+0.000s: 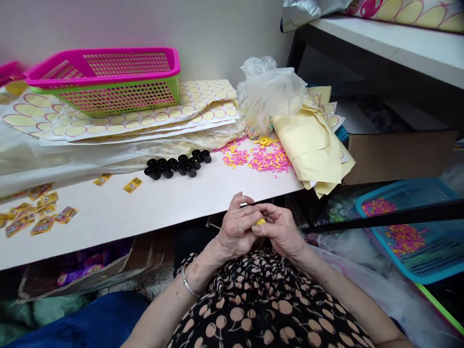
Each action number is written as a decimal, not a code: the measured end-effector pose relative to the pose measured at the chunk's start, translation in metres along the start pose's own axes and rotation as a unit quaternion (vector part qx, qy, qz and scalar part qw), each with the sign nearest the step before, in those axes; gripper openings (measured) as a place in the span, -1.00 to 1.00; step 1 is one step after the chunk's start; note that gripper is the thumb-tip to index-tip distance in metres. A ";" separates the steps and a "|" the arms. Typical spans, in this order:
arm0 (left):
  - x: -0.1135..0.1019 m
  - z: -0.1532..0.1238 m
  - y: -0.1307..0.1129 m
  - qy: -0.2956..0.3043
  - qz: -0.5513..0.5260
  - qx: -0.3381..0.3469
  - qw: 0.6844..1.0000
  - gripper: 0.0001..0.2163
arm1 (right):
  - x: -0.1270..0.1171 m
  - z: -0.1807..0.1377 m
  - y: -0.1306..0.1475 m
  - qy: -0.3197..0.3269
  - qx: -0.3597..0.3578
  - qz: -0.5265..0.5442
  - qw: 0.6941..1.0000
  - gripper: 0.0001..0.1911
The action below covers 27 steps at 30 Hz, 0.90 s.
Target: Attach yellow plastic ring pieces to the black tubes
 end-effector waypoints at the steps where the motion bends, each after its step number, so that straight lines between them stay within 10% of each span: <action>1: 0.000 -0.001 0.001 0.008 0.004 -0.008 1.000 -0.92 | 0.000 0.000 -0.003 0.010 -0.008 0.001 1.000 -0.60; 7: 0.002 -0.009 -0.004 0.041 0.012 -0.031 0.999 -0.89 | -0.002 -0.005 0.003 0.100 0.062 -0.045 0.992 -0.50; 14: 0.014 -0.017 0.005 0.040 -0.010 -0.033 0.999 -0.95 | -0.008 0.000 -0.015 0.029 0.030 -0.053 0.998 -0.63; 27: -0.012 -0.037 0.022 0.055 -0.239 -0.267 0.932 -0.41 | 0.000 -0.006 0.009 0.021 -0.226 -0.253 0.940 -0.44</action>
Point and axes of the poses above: each hand's wrist, its own z-axis towards the middle knuckle, its own x-axis out of the palm, y = z × x, the point moved 4 cm from there along z, towards the middle knuckle, and after that the axes turned 3 degrees about x, right-handed, at the moved point
